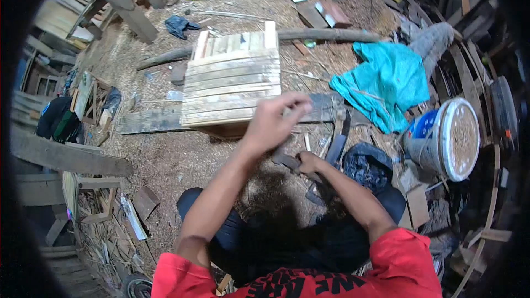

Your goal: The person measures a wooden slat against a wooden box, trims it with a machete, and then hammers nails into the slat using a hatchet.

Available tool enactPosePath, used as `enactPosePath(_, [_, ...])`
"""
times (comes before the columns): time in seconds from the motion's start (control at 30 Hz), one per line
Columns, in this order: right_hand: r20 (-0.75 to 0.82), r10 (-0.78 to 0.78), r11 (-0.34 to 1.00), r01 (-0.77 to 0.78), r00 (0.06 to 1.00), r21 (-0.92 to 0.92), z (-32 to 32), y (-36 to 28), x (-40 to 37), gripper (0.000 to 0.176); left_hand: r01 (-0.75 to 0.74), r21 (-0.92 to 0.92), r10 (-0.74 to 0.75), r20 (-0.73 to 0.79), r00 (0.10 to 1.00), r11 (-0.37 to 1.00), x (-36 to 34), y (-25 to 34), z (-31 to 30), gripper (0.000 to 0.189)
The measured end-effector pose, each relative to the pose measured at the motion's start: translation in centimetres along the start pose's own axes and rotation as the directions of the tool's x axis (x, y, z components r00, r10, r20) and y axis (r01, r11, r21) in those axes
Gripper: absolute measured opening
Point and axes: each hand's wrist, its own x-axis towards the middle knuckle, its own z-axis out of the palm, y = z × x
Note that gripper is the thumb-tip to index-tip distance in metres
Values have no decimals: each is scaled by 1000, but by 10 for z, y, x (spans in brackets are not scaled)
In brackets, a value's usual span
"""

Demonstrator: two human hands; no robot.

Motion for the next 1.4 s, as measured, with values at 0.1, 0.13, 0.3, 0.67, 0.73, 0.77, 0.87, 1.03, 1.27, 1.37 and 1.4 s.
enactPosePath(0.1, [-21,81,961,-72,997,268,-26,-21,-45,38,76,81,-57,-217,975,994,47,-20,-37,18])
enactPosePath(0.13, [-70,106,956,-83,992,282,-33,-24,-52,41,78,21,-70,-248,966,997,65,-28,-46,18])
enactPosePath(0.3, [-481,184,982,-178,857,59,-90,-64,-80,56,-24,308,106,-251,962,951,122,-80,-66,23])
enactPosePath(0.67, [-649,223,669,370,728,645,-186,-121,-99,42,144,202,-97,-227,969,969,115,-100,-61,20])
enactPosePath(0.73, [-662,216,643,405,718,649,-194,-130,-101,44,154,198,-106,-235,966,968,112,-98,-60,20])
enactPosePath(0.77, [-683,200,639,435,702,634,-196,-132,-100,45,152,200,-101,-245,964,968,111,-97,-58,20])
enactPosePath(0.87, [-706,157,630,480,691,610,-199,-132,-97,44,152,188,-101,-258,961,970,108,-92,-55,21])
enactPosePath(1.03, [-720,127,580,538,682,612,-200,-131,-89,42,162,182,-110,-263,958,970,107,-88,-55,21])
enactPosePath(1.27, [-762,84,597,580,642,554,-189,-133,-83,41,159,193,-107,-254,961,968,104,-85,-52,19])
enactPosePath(1.37, [-732,38,554,595,681,582,-190,-145,-90,40,134,218,-78,-247,966,967,103,-83,-53,18])
enactPosePath(1.4, [-791,-2,682,579,612,447,-191,-144,-87,40,118,227,-61,-243,968,967,103,-85,-53,18])
